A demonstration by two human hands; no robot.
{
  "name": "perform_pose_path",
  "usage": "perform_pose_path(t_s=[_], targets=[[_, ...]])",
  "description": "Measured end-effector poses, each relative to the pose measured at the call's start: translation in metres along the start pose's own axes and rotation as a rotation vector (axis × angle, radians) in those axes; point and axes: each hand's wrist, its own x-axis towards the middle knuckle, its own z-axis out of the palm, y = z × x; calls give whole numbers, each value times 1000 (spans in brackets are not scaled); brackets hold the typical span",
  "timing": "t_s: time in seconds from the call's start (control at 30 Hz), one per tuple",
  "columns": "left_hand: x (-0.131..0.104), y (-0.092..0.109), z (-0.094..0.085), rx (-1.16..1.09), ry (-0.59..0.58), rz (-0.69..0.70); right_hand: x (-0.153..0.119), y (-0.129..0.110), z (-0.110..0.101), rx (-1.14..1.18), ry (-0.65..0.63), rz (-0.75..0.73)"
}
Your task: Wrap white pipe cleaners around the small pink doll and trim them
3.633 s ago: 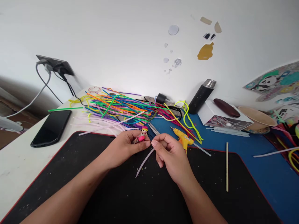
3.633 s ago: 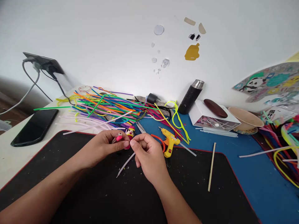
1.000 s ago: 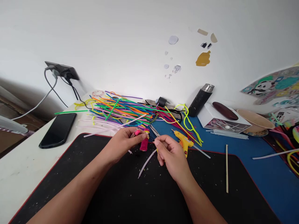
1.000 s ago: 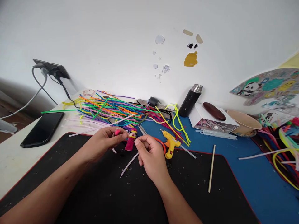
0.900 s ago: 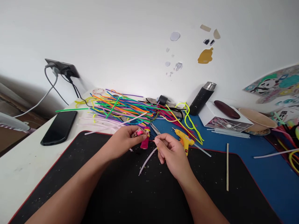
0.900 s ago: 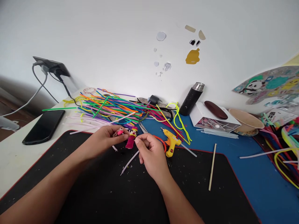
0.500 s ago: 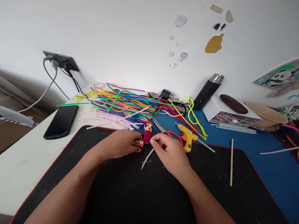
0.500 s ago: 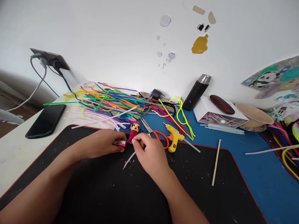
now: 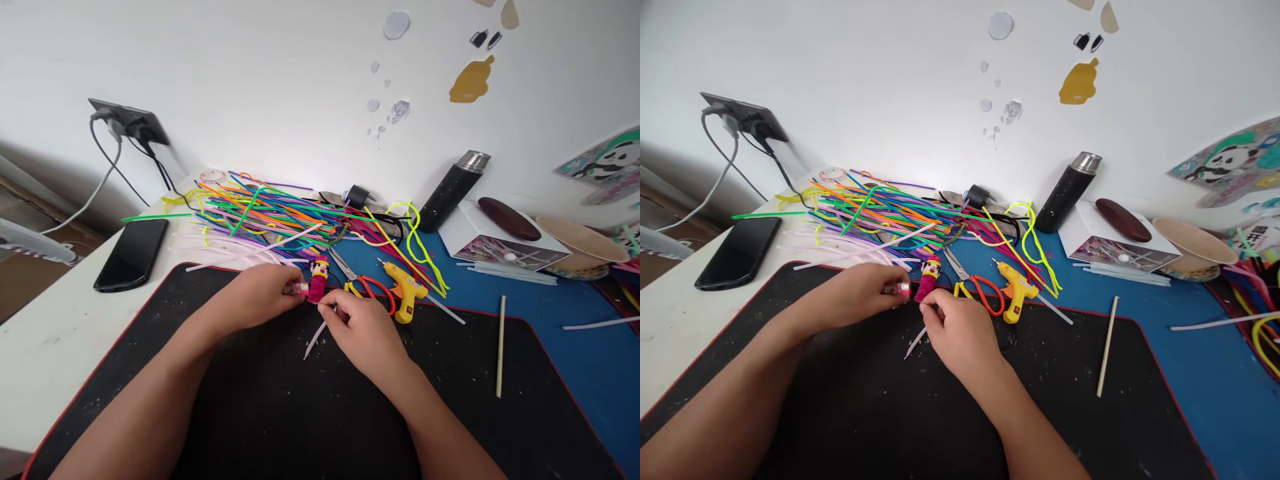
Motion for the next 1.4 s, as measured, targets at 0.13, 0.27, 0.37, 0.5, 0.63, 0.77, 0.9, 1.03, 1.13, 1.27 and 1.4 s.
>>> perform_pose_path(t_s=[0.13, 0.27, 0.37, 0.5, 0.63, 0.77, 0.9, 1.03, 1.13, 1.27, 1.4], targets=[[2, -2, -8, -389, 200, -29, -1, -3, 4, -24, -65, -4], [3, 0, -4, -590, 194, -7, -1, -3, 11, -116, -97, -27], [2, 6, -1, -627, 197, -5, -1, 0, 15, -193, -90, -47], [1, 12, -1, -651, 182, -8, -1, 0, 19, -245, -77, -66], [0, 12, -2, -651, 205, 12, -1, -1, 22, -288, -77, -78], [-2, 11, -3, -673, 206, 32, -1, -2, 24, -340, -91, -60], [-4, 12, -4, -676, 233, 40, 0, -3, 22, -364, -127, -41], [-4, 13, -4, -675, 247, 53, 0, -2, 20, -367, -125, -51], [-5, 13, -4, -672, 253, 46, 0, -1, 20, -365, -128, -46], [-4, 13, -4, -669, 256, 52, 0, 0, 20, -340, -138, -37], [-4, 12, -4, -679, 243, 63, 0, 1, 17, -300, -127, -3]])
